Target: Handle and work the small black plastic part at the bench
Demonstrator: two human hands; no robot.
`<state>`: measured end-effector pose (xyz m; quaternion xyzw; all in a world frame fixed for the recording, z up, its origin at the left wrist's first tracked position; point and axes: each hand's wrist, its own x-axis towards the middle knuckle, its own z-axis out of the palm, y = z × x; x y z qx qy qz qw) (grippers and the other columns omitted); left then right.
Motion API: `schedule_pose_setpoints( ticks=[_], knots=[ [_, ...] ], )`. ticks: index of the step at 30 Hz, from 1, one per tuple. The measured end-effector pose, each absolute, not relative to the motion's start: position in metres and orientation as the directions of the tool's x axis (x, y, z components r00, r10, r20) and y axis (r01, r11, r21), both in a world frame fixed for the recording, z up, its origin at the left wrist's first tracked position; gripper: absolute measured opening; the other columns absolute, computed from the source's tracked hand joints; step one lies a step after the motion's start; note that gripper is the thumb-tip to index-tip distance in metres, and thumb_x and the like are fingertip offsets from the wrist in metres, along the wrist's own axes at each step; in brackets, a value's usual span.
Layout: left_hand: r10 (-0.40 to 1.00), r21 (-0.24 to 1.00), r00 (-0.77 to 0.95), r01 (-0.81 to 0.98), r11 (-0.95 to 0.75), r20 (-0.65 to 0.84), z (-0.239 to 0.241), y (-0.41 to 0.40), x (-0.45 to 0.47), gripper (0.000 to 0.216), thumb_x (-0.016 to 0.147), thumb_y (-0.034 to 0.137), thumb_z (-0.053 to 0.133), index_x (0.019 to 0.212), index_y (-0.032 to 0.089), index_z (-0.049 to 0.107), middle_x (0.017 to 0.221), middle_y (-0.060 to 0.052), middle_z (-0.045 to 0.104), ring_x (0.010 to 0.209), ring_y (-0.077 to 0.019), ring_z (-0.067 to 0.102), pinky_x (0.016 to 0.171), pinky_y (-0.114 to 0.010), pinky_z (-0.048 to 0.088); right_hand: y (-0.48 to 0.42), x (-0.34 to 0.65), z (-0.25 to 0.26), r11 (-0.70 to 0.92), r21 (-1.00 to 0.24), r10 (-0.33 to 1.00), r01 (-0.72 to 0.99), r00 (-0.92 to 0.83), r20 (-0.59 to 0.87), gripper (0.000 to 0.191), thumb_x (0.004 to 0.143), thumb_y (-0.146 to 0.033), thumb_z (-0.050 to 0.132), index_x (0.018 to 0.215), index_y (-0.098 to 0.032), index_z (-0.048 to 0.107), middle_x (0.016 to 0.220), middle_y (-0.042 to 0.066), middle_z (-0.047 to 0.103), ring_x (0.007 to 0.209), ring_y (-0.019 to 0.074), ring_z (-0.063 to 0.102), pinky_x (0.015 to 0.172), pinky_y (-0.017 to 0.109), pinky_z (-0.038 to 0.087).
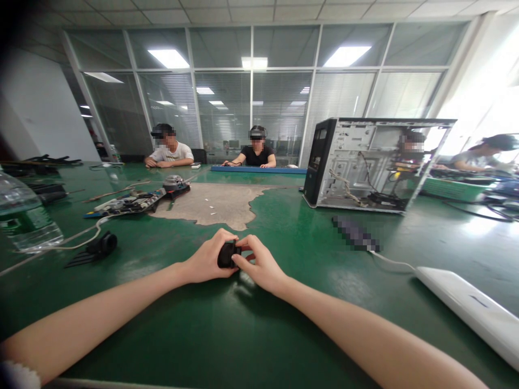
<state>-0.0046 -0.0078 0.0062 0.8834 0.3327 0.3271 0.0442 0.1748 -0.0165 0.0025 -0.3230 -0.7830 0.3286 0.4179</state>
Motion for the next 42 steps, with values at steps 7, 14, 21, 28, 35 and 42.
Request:
schedule_pose_setpoints(
  ticks=[7, 14, 21, 28, 35, 42],
  knots=[
    [0.619, 0.293, 0.569, 0.562, -0.774, 0.542, 0.0073, -0.0079, -0.0044, 0.056, 0.063, 0.028, 0.065, 0.109, 0.02, 0.035, 0.102, -0.005, 0.043, 0.089, -0.0205, 0.05, 0.076, -0.032, 0.044, -0.0118, 0.1734, 0.0, 0.442, -0.878, 0.83, 0.185, -0.456, 0.322, 0.023, 0.078, -0.025, 0.053, 0.099, -0.021, 0.045, 0.096, 0.003, 0.052, 0.087, 0.0159, 0.055, 0.069, 0.029, 0.049],
    [0.613, 0.291, 0.566, 0.559, -0.777, 0.551, 0.0055, -0.0073, -0.0043, 0.056, 0.062, 0.027, 0.065, 0.109, 0.022, 0.035, 0.102, -0.004, 0.043, 0.09, -0.0207, 0.05, 0.076, -0.033, 0.044, -0.014, 0.1754, 0.0003, 0.513, -0.838, 0.8, 0.187, -0.458, 0.388, 0.023, 0.076, -0.025, 0.055, 0.097, -0.021, 0.047, 0.095, 0.003, 0.053, 0.09, 0.0166, 0.054, 0.07, 0.029, 0.048],
    [0.622, 0.299, 0.563, 0.563, -0.771, 0.544, 0.0073, -0.0084, -0.0036, 0.054, 0.063, 0.029, 0.065, 0.107, 0.021, 0.036, 0.101, -0.005, 0.043, 0.088, -0.0205, 0.05, 0.075, -0.033, 0.044, -0.0154, 0.1749, 0.0018, 0.523, -0.825, 0.809, 0.216, -0.429, 0.401, 0.019, 0.077, -0.025, 0.053, 0.095, -0.02, 0.048, 0.096, 0.004, 0.052, 0.093, 0.0177, 0.054, 0.069, 0.029, 0.048],
    [0.617, 0.305, 0.564, 0.553, -0.776, 0.549, 0.0065, -0.0074, -0.0045, 0.057, 0.062, 0.029, 0.065, 0.11, 0.021, 0.036, 0.102, -0.005, 0.043, 0.089, -0.0207, 0.05, 0.075, -0.033, 0.044, -0.0118, 0.1747, -0.002, 0.429, -0.886, 0.828, 0.177, -0.467, 0.308, 0.024, 0.078, -0.023, 0.052, 0.1, -0.021, 0.044, 0.091, 0.001, 0.051, 0.08, 0.0132, 0.055, 0.07, 0.029, 0.048],
    [0.624, 0.311, 0.557, 0.557, -0.77, 0.547, 0.0064, -0.0076, -0.0039, 0.054, 0.062, 0.029, 0.065, 0.107, 0.021, 0.037, 0.1, -0.004, 0.043, 0.086, -0.0201, 0.051, 0.074, -0.033, 0.044, -0.018, 0.1756, 0.0031, 0.576, -0.786, 0.783, 0.223, -0.428, 0.452, 0.016, 0.077, -0.022, 0.053, 0.092, -0.021, 0.047, 0.095, 0.003, 0.05, 0.094, 0.0172, 0.052, 0.072, 0.029, 0.047],
    [0.626, 0.297, 0.562, 0.568, -0.767, 0.541, 0.0076, -0.0078, -0.0048, 0.056, 0.061, 0.029, 0.066, 0.108, 0.02, 0.036, 0.101, -0.005, 0.043, 0.087, -0.0205, 0.05, 0.075, -0.033, 0.044, -0.0118, 0.1748, -0.002, 0.464, -0.87, 0.832, 0.166, -0.418, 0.364, 0.016, 0.079, -0.027, 0.051, 0.09, -0.02, 0.043, 0.091, 0.002, 0.051, 0.087, 0.0156, 0.054, 0.069, 0.028, 0.047]
  ],
)
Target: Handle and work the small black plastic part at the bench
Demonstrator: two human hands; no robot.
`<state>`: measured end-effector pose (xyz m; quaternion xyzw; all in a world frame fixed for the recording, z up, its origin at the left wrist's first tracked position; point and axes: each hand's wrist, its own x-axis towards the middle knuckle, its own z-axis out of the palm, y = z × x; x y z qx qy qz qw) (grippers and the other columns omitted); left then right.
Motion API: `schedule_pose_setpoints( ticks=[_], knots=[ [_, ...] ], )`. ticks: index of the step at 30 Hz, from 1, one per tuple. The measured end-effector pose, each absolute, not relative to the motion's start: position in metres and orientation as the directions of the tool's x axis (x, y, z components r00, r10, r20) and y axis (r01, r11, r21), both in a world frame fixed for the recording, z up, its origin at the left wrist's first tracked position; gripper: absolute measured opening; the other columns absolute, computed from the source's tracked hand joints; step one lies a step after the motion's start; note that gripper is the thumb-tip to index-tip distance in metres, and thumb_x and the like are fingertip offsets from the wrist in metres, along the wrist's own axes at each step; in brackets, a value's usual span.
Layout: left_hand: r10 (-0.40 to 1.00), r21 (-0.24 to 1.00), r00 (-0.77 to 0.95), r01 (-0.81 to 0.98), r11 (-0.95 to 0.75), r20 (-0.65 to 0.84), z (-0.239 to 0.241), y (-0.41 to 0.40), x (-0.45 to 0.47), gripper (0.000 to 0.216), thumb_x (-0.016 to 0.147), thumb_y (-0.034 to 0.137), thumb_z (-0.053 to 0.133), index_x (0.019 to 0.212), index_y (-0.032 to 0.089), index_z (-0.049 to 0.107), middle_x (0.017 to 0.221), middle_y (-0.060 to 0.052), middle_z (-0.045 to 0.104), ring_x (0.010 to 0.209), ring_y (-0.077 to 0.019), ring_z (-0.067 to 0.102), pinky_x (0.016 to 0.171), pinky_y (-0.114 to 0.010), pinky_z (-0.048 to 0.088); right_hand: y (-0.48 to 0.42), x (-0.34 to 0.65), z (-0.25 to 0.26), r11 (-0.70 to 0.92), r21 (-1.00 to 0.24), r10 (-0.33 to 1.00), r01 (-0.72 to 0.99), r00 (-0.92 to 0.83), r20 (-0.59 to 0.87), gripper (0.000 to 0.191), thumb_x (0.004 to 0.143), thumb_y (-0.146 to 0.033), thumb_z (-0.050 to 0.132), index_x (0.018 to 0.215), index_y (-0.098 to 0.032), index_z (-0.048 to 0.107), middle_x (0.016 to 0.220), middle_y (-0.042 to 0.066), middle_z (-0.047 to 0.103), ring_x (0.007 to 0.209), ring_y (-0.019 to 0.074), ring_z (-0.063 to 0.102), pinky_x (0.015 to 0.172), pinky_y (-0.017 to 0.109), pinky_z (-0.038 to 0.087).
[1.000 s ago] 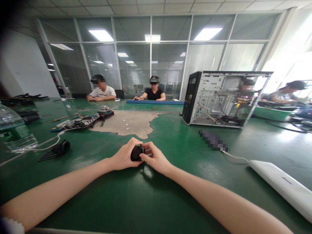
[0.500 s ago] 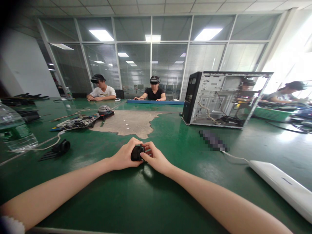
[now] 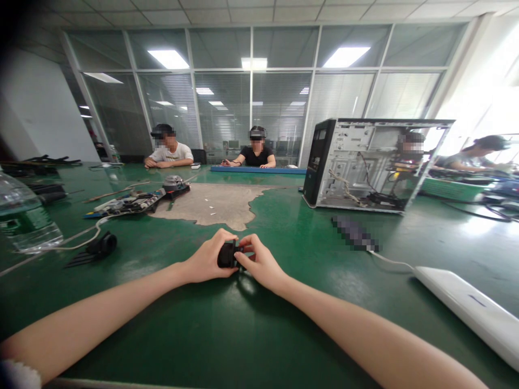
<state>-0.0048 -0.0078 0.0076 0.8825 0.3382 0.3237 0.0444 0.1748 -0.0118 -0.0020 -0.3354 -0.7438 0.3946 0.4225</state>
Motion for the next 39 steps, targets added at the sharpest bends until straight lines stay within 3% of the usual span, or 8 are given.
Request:
schedule_pose_setpoints(
  ticks=[7, 14, 23, 29, 35, 39],
  knots=[
    [0.63, 0.306, 0.554, 0.568, -0.764, 0.544, 0.0069, -0.0067, -0.0041, 0.059, 0.061, 0.029, 0.066, 0.111, 0.021, 0.035, 0.103, -0.005, 0.044, 0.09, -0.0211, 0.051, 0.077, -0.034, 0.044, -0.0074, 0.1765, -0.0054, 0.431, -0.898, 0.874, 0.09, -0.287, 0.391, 0.023, 0.077, -0.034, 0.054, 0.092, -0.021, 0.042, 0.093, 0.002, 0.053, 0.087, 0.0145, 0.055, 0.079, 0.032, 0.046],
    [0.621, 0.32, 0.56, 0.545, -0.774, 0.548, 0.0067, -0.0067, -0.0032, 0.058, 0.061, 0.029, 0.067, 0.11, 0.022, 0.036, 0.102, -0.004, 0.044, 0.091, -0.0215, 0.05, 0.078, -0.035, 0.044, -0.0033, 0.1702, -0.0053, 0.422, -0.906, 0.858, 0.029, -0.335, 0.388, 0.03, 0.067, -0.032, 0.066, 0.084, -0.02, 0.045, 0.089, 0.0, 0.053, 0.089, 0.0156, 0.056, 0.084, 0.033, 0.044],
    [0.595, 0.308, 0.56, 0.525, -0.793, 0.576, 0.0035, -0.006, -0.0026, 0.061, 0.063, 0.03, 0.067, 0.114, 0.022, 0.034, 0.105, -0.006, 0.044, 0.096, -0.0219, 0.049, 0.081, -0.036, 0.043, -0.0039, 0.1697, -0.0014, 0.351, -0.935, 0.875, 0.053, -0.375, 0.307, 0.028, 0.066, -0.034, 0.067, 0.079, -0.019, 0.048, 0.082, -0.001, 0.055, 0.077, 0.0143, 0.056, 0.073, 0.031, 0.046],
    [0.615, 0.323, 0.545, 0.54, -0.777, 0.57, 0.002, -0.0058, -0.0037, 0.062, 0.062, 0.029, 0.067, 0.114, 0.023, 0.034, 0.105, -0.005, 0.043, 0.096, -0.0218, 0.049, 0.08, -0.035, 0.044, -0.0103, 0.1708, -0.0007, 0.418, -0.906, 0.846, 0.061, -0.39, 0.364, 0.026, 0.067, -0.034, 0.066, 0.082, -0.02, 0.048, 0.086, -0.001, 0.056, 0.087, 0.0167, 0.056, 0.078, 0.033, 0.046],
    [0.614, 0.32, 0.548, 0.54, -0.778, 0.567, 0.0027, -0.0064, -0.0038, 0.061, 0.061, 0.029, 0.067, 0.113, 0.023, 0.035, 0.106, -0.005, 0.044, 0.096, -0.0224, 0.049, 0.081, -0.036, 0.043, -0.0097, 0.174, 0.0024, 0.259, -0.965, 0.854, -0.029, -0.46, 0.243, 0.028, 0.069, -0.04, 0.062, 0.082, -0.021, 0.047, 0.083, -0.002, 0.055, 0.075, 0.0132, 0.057, 0.068, 0.029, 0.05],
    [0.608, 0.303, 0.554, 0.546, -0.781, 0.569, 0.0022, -0.0056, -0.0034, 0.061, 0.062, 0.03, 0.067, 0.113, 0.022, 0.034, 0.105, -0.005, 0.043, 0.095, -0.0222, 0.049, 0.08, -0.036, 0.043, -0.0091, 0.1762, 0.0013, 0.365, -0.931, 0.829, 0.019, -0.462, 0.316, 0.025, 0.069, -0.035, 0.064, 0.083, -0.021, 0.048, 0.087, -0.001, 0.052, 0.083, 0.0151, 0.057, 0.074, 0.031, 0.048]
  ],
)
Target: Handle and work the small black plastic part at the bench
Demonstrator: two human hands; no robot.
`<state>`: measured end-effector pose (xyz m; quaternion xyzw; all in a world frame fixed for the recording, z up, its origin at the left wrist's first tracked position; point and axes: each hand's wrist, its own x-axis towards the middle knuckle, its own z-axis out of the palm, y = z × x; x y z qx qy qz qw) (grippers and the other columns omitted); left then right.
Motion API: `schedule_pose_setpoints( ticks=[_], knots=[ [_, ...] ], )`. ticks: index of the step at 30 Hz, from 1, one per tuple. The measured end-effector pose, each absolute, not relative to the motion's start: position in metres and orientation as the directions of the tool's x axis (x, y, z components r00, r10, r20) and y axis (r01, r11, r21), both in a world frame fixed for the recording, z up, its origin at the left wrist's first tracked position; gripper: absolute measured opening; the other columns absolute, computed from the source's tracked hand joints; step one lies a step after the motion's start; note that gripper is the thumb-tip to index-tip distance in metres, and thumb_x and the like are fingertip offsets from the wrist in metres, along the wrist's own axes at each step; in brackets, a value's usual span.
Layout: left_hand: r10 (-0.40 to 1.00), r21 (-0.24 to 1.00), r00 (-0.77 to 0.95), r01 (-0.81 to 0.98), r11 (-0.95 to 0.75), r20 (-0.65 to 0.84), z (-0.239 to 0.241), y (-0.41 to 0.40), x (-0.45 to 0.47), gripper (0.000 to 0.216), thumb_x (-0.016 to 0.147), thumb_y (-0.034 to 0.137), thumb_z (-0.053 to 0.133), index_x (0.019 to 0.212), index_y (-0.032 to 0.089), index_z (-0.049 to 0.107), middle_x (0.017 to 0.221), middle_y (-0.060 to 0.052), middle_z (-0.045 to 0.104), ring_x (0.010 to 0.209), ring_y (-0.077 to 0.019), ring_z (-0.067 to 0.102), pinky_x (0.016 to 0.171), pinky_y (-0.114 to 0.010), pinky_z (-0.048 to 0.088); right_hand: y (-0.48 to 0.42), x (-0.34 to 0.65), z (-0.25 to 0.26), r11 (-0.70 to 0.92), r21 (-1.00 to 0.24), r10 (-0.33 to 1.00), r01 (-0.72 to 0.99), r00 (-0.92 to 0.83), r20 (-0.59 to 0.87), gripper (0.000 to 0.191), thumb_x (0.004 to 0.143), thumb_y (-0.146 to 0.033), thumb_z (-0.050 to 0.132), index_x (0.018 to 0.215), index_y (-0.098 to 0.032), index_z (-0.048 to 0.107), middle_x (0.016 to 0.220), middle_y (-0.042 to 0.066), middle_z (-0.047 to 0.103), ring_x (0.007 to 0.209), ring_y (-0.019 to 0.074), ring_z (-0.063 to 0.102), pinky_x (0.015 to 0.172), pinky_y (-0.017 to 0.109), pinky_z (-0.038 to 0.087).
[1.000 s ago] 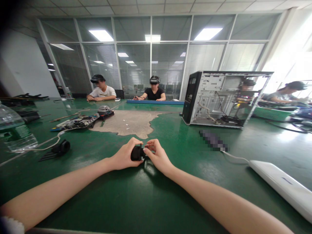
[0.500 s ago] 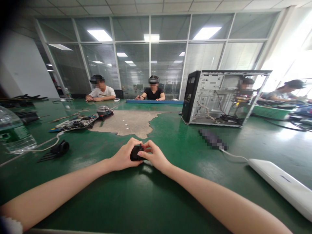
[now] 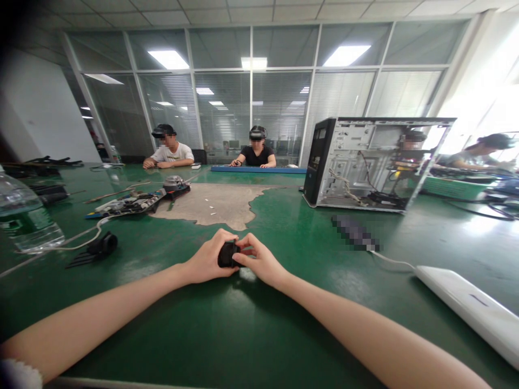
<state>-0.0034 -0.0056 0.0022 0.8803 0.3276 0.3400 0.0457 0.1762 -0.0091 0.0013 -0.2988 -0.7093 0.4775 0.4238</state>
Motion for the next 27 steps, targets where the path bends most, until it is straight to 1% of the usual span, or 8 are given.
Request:
schedule_pose_setpoints(
  ticks=[4, 7, 9, 14, 16, 19, 21, 27],
  knots=[
    [0.605, 0.302, 0.556, 0.543, -0.784, 0.57, 0.0025, -0.0061, -0.0035, 0.061, 0.062, 0.028, 0.067, 0.113, 0.021, 0.033, 0.106, -0.005, 0.043, 0.096, -0.0214, 0.049, 0.08, -0.034, 0.044, -0.0111, 0.1765, -0.0006, 0.415, -0.909, 0.813, 0.041, -0.465, 0.35, 0.023, 0.071, -0.032, 0.063, 0.085, -0.021, 0.048, 0.094, 0.001, 0.049, 0.093, 0.0179, 0.054, 0.071, 0.03, 0.049],
    [0.606, 0.302, 0.557, 0.544, -0.783, 0.568, 0.0031, -0.0065, -0.0035, 0.062, 0.062, 0.029, 0.067, 0.113, 0.021, 0.033, 0.106, -0.006, 0.042, 0.096, -0.0213, 0.048, 0.081, -0.034, 0.044, -0.0107, 0.1746, -0.0005, 0.42, -0.906, 0.823, 0.048, -0.443, 0.357, 0.019, 0.075, -0.034, 0.058, 0.082, -0.021, 0.047, 0.087, 0.0, 0.051, 0.084, 0.0153, 0.055, 0.071, 0.03, 0.048],
    [0.605, 0.301, 0.56, 0.542, -0.784, 0.567, 0.0034, -0.0064, -0.0034, 0.062, 0.062, 0.029, 0.068, 0.113, 0.021, 0.034, 0.106, -0.006, 0.043, 0.096, -0.0215, 0.048, 0.081, -0.034, 0.043, -0.0095, 0.1731, 0.0005, 0.402, -0.915, 0.831, 0.041, -0.436, 0.346, 0.02, 0.074, -0.035, 0.058, 0.081, -0.02, 0.046, 0.084, -0.001, 0.051, 0.078, 0.0138, 0.055, 0.068, 0.029, 0.047],
    [0.599, 0.297, 0.564, 0.537, -0.789, 0.569, 0.003, -0.0059, -0.0035, 0.062, 0.062, 0.029, 0.067, 0.113, 0.021, 0.033, 0.106, -0.005, 0.043, 0.096, -0.0214, 0.048, 0.081, -0.034, 0.043, -0.0069, 0.1731, 0.0018, 0.309, -0.95, 0.852, 0.042, -0.457, 0.257, 0.027, 0.072, -0.037, 0.06, 0.087, -0.02, 0.045, 0.087, -0.001, 0.051, 0.069, 0.0109, 0.054, 0.063, 0.027, 0.046],
    [0.6, 0.297, 0.561, 0.541, -0.787, 0.57, 0.0028, -0.0059, -0.0035, 0.061, 0.063, 0.029, 0.067, 0.113, 0.021, 0.034, 0.105, -0.005, 0.043, 0.095, -0.0213, 0.048, 0.08, -0.034, 0.043, -0.0066, 0.1748, 0.0003, 0.3, -0.954, 0.841, 0.026, -0.48, 0.251, 0.027, 0.072, -0.037, 0.06, 0.086, -0.02, 0.045, 0.087, -0.001, 0.051, 0.071, 0.0113, 0.054, 0.065, 0.028, 0.046],
    [0.605, 0.298, 0.557, 0.546, -0.783, 0.569, 0.0029, -0.0063, -0.0035, 0.059, 0.063, 0.03, 0.066, 0.112, 0.021, 0.034, 0.104, -0.005, 0.043, 0.094, -0.0211, 0.049, 0.079, -0.034, 0.043, -0.007, 0.178, -0.0027, 0.363, -0.932, 0.798, -0.004, -0.515, 0.313, 0.027, 0.071, -0.032, 0.063, 0.086, -0.02, 0.044, 0.09, -0.001, 0.049, 0.082, 0.013, 0.054, 0.072, 0.028, 0.046],
    [0.603, 0.296, 0.557, 0.546, -0.784, 0.57, 0.0032, -0.0066, -0.0035, 0.058, 0.063, 0.03, 0.066, 0.111, 0.021, 0.035, 0.103, -0.005, 0.043, 0.093, -0.0212, 0.049, 0.078, -0.033, 0.043, -0.0078, 0.1791, -0.0037, 0.388, -0.921, 0.776, -0.015, -0.534, 0.335, 0.027, 0.07, -0.029, 0.065, 0.087, -0.021, 0.044, 0.093, -0.001, 0.048, 0.086, 0.0133, 0.054, 0.073, 0.027, 0.045],
    [0.6, 0.294, 0.558, 0.544, -0.786, 0.573, 0.003, -0.0065, -0.0035, 0.059, 0.063, 0.03, 0.066, 0.111, 0.021, 0.034, 0.103, -0.005, 0.043, 0.092, -0.0207, 0.049, 0.078, -0.033, 0.043, -0.0076, 0.1752, -0.0009, 0.31, -0.95, 0.819, -0.043, -0.495, 0.29, 0.023, 0.075, -0.037, 0.058, 0.081, -0.02, 0.043, 0.085, -0.003, 0.048, 0.07, 0.0093, 0.054, 0.062, 0.025, 0.046]
  ],
)
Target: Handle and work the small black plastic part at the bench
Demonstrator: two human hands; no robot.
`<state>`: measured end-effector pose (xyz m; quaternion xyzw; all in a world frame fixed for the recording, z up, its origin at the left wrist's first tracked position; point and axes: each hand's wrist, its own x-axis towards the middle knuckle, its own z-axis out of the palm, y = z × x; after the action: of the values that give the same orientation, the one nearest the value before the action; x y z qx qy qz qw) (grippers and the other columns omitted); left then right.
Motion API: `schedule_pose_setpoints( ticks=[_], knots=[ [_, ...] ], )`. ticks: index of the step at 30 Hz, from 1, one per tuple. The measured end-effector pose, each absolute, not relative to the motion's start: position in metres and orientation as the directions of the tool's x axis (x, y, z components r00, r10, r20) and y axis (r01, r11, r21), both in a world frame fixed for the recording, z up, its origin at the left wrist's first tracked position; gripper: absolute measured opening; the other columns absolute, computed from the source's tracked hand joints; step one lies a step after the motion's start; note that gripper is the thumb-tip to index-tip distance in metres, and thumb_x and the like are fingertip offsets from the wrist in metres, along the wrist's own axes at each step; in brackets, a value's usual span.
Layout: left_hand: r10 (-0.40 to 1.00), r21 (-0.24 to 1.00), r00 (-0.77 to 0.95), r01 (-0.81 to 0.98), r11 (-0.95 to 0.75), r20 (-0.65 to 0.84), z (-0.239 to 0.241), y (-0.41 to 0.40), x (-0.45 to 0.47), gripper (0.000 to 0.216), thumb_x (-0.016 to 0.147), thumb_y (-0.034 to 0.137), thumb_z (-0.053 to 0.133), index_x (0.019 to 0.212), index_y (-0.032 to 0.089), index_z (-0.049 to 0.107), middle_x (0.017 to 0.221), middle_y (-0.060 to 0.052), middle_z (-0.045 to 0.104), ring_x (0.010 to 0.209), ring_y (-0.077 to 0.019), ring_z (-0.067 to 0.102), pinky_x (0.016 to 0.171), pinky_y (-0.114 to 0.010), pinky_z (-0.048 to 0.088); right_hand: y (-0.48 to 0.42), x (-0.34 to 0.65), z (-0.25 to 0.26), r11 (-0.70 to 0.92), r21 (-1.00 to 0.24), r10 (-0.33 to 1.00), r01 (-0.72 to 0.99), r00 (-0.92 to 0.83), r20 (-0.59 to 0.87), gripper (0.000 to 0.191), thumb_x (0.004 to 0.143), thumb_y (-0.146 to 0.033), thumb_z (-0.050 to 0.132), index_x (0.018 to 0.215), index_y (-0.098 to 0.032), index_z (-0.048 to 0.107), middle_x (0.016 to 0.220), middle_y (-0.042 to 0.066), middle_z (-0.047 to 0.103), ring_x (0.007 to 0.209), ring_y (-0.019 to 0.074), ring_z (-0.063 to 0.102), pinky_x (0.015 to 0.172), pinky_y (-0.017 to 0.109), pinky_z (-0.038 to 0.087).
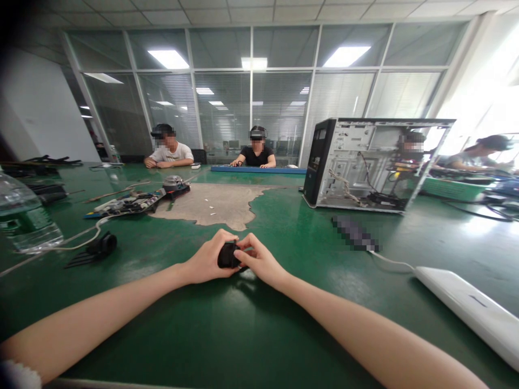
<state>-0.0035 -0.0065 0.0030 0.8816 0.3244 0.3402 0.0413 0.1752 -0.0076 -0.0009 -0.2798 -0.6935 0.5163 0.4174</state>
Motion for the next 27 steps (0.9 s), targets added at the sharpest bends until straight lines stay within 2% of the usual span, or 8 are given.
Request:
schedule_pose_setpoints(
  ticks=[7, 13, 18, 27],
  knots=[
    [0.597, 0.294, 0.565, 0.538, -0.79, 0.569, 0.0033, -0.0058, -0.0035, 0.06, 0.062, 0.03, 0.066, 0.112, 0.021, 0.034, 0.104, -0.005, 0.043, 0.093, -0.0209, 0.049, 0.079, -0.034, 0.043, -0.0049, 0.1743, -0.0022, 0.266, -0.964, 0.846, -0.003, -0.479, 0.235, 0.028, 0.073, -0.038, 0.06, 0.089, -0.02, 0.045, 0.092, 0.0, 0.047, 0.072, 0.0101, 0.054, 0.062, 0.026, 0.046],
    [0.608, 0.291, 0.56, 0.554, -0.78, 0.563, 0.0036, -0.0058, -0.0036, 0.057, 0.063, 0.032, 0.066, 0.11, 0.02, 0.035, 0.103, -0.005, 0.043, 0.09, -0.0205, 0.05, 0.076, -0.034, 0.044, -0.0061, 0.1778, -0.0034, 0.36, -0.932, 0.793, -0.039, -0.513, 0.328, 0.028, 0.07, -0.029, 0.065, 0.087, -0.021, 0.045, 0.093, -0.002, 0.048, 0.085, 0.0124, 0.053, 0.07, 0.025, 0.045],
    [0.601, 0.288, 0.559, 0.549, -0.785, 0.572, 0.0025, -0.0047, -0.0036, 0.06, 0.062, 0.031, 0.067, 0.111, 0.021, 0.034, 0.102, -0.005, 0.043, 0.09, -0.0205, 0.05, 0.077, -0.033, 0.044, -0.0055, 0.175, -0.0031, 0.302, -0.952, 0.829, -0.044, -0.482, 0.285, 0.023, 0.075, -0.036, 0.058, 0.085, -0.021, 0.045, 0.086, -0.002, 0.05, 0.072, 0.0098, 0.054, 0.061, 0.024, 0.046],
    [0.596, 0.291, 0.566, 0.539, -0.79, 0.569, 0.0026, -0.0055, -0.0043, 0.059, 0.062, 0.03, 0.067, 0.111, 0.021, 0.035, 0.103, -0.005, 0.043, 0.091, -0.0202, 0.049, 0.077, -0.032, 0.044, -0.0057, 0.1737, -0.0021, 0.266, -0.964, 0.85, -0.001, -0.472, 0.235, 0.028, 0.072, -0.036, 0.06, 0.09, -0.02, 0.047, 0.09, 0.0, 0.051, 0.073, 0.0106, 0.054, 0.063, 0.026, 0.046]
  ],
)
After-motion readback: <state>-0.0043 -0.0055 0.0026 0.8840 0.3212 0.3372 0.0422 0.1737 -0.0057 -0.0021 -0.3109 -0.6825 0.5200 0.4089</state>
